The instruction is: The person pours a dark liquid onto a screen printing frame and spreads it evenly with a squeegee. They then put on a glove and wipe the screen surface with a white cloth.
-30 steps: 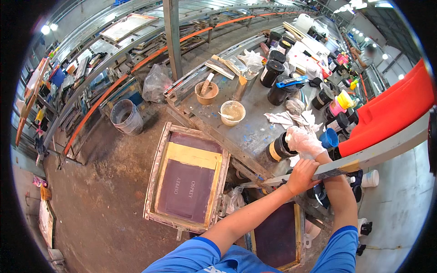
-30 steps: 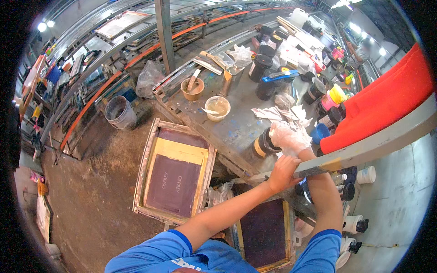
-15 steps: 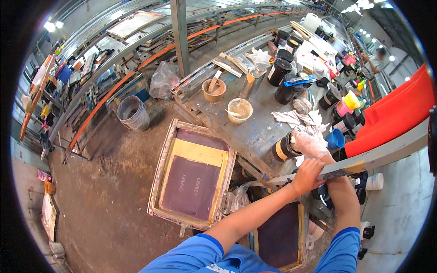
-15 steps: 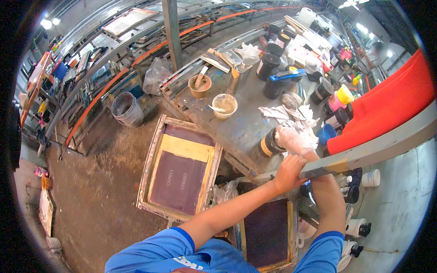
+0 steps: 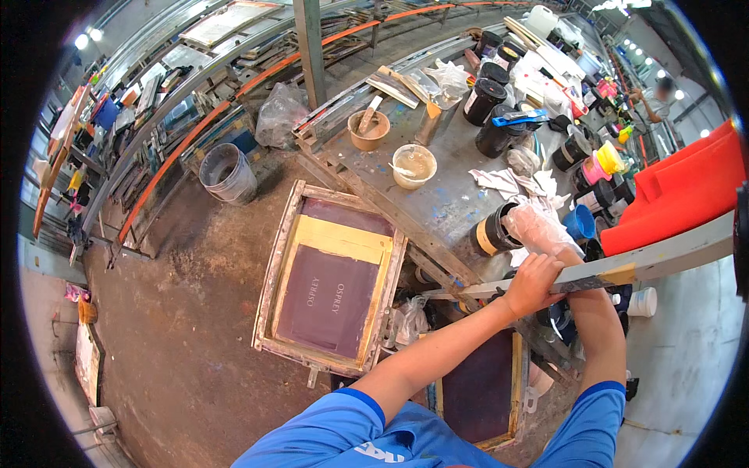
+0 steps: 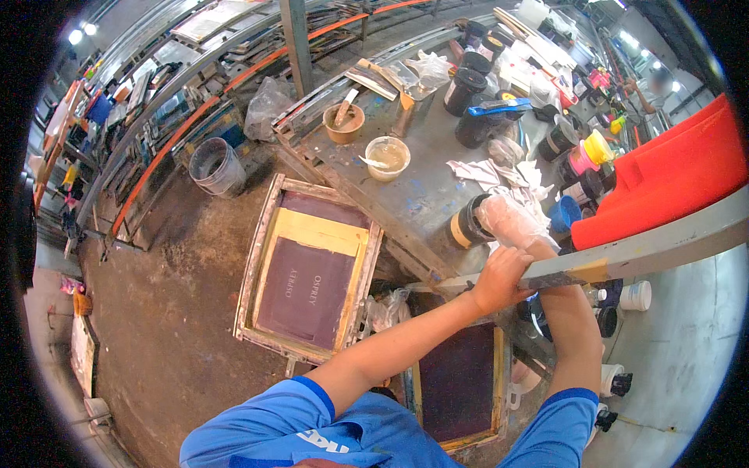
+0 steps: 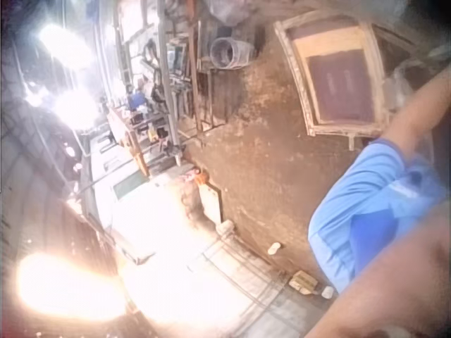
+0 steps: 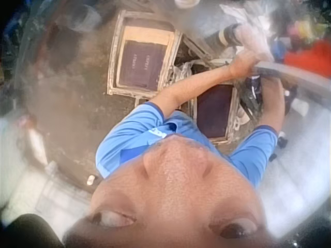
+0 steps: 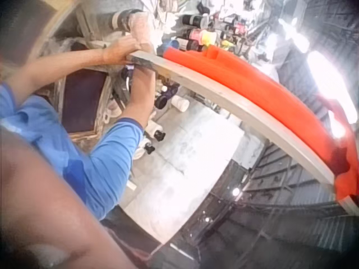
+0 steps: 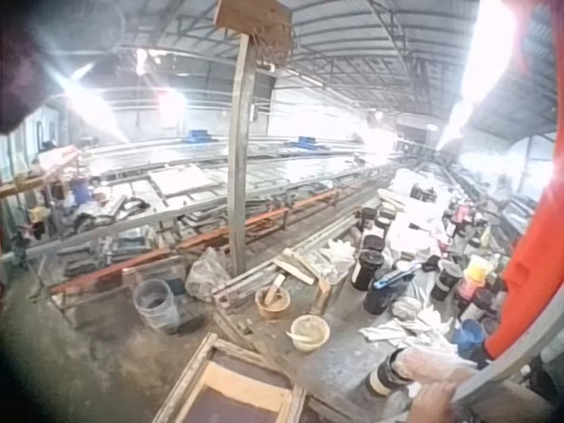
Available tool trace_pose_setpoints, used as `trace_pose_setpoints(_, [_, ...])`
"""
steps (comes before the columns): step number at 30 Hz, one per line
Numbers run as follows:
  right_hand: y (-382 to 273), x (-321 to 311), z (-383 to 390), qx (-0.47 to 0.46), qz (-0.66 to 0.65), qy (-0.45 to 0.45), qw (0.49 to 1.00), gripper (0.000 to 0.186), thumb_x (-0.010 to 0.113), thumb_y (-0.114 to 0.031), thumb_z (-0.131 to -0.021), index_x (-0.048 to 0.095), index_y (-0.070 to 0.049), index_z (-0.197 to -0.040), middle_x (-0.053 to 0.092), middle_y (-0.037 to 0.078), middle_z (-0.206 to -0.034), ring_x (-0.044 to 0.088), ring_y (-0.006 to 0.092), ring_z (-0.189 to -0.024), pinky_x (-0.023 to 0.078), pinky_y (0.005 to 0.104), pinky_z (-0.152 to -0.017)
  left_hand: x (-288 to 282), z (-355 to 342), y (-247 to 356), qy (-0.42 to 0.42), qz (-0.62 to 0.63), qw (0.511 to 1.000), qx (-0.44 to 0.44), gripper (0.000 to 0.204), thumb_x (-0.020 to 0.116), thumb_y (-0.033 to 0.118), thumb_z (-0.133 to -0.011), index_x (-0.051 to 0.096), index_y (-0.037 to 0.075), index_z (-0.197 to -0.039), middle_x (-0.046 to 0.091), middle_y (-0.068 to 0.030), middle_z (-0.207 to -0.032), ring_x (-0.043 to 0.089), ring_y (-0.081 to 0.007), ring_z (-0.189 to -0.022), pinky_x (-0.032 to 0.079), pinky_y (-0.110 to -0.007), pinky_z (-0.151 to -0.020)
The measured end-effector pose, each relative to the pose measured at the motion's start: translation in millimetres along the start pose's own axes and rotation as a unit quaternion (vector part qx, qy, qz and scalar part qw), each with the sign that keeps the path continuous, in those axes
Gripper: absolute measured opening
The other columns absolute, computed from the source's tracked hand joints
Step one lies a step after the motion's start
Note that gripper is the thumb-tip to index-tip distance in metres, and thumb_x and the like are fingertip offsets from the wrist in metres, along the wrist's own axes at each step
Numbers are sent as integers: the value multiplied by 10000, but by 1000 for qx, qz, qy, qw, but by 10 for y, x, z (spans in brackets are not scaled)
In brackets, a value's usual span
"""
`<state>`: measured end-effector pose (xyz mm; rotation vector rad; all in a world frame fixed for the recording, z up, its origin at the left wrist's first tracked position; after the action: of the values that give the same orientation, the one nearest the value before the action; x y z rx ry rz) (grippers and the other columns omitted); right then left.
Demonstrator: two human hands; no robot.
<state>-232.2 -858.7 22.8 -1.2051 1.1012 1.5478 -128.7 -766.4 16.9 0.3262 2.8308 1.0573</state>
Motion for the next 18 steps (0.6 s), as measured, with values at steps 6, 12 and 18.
trace_pose_setpoints(6, [-32,-112,31,-22,18,-3,1000,211,574,-280,-940,658,-87,-955,658,136,-820,647,326,-742,502,467,-676,-1,12,-18,-6,-13,1000,-1,606,858,207,-560,568,53,-1070,589,-150,-984,567,-367,-883,457,-456,-785])
trace_pose_setpoints(12, [-54,-94,11,-56,31,-10,998,218,579,-288,-938,660,-86,-951,652,135,-810,646,321,-736,502,465,-676,28,49,-105,-8,-35,999,4,558,837,225,-580,570,52,-1038,587,-152,-997,555,-354,-894,440,-448,-797])
trace_pose_setpoints(18, [-50,-206,57,-67,55,-29,996,224,585,-296,-936,662,-85,-946,646,134,-800,645,317,-730,501,464,-677,10,-14,-29,21,-28,999,21,600,867,242,-562,576,71,-1058,594,-111,-920,578,-329,-833,450,-432,-764])
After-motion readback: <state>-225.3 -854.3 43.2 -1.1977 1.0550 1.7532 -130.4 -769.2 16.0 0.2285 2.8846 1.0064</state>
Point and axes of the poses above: each hand's wrist, its own z-axis away from the middle knuckle, its own x-axis out of the palm, y = z × x, the point moved 3 cm from there along -z, towards the middle knuckle
